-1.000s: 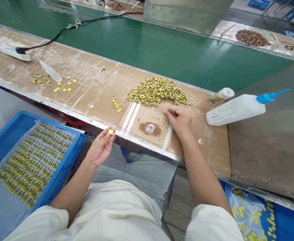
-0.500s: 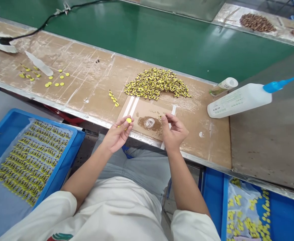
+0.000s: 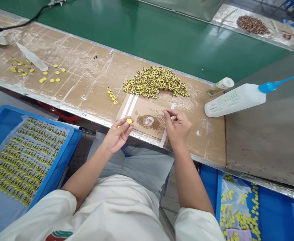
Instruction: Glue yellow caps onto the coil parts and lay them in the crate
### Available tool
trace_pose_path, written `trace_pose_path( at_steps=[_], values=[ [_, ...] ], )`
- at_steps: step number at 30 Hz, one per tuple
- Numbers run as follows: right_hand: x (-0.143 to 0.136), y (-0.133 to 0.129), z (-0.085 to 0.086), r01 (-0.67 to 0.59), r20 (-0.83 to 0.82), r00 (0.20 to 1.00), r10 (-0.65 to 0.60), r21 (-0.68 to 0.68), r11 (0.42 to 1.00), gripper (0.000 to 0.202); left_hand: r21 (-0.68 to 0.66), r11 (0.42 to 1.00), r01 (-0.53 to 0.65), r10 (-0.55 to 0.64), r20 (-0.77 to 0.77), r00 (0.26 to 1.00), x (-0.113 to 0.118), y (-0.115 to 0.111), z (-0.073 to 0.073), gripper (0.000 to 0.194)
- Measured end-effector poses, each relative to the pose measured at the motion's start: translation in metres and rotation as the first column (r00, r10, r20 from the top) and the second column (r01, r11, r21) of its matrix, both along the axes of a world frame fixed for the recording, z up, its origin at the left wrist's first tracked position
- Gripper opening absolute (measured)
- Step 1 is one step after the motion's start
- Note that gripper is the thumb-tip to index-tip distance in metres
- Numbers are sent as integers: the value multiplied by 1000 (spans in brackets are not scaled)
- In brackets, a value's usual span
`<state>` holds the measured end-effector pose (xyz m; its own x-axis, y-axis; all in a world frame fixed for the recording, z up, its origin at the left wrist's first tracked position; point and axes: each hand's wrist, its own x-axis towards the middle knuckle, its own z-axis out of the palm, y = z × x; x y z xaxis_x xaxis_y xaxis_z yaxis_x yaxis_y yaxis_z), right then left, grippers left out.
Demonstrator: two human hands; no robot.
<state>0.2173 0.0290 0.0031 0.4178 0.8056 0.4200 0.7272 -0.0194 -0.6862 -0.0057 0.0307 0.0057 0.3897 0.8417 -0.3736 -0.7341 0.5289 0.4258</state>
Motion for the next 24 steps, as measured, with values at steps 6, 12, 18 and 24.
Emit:
trace_pose_path(
  at_steps=[6, 12, 18, 24],
  values=[
    [25, 16, -20, 18, 179, 984, -6, -61, 998, 30, -15, 1000, -3, 3, -8, 1000, 0, -1, 1, 23],
    [31, 19, -29, 22, 209, 978, 1, -108, 994, 32, 8, 1000, 16, -16, -13, 1000, -1, -1, 1, 23],
    [15, 10, -20, 68, 22, 997, -70, 89, 994, 31, -20, 1000, -5, 5, -10, 1000, -1, -2, 4, 23],
    [-30, -11, -19, 17, -168, 985, 49, 371, 928, 21, -10, 998, -56, 56, -47, 997, 4, -5, 5, 20]
  ],
)
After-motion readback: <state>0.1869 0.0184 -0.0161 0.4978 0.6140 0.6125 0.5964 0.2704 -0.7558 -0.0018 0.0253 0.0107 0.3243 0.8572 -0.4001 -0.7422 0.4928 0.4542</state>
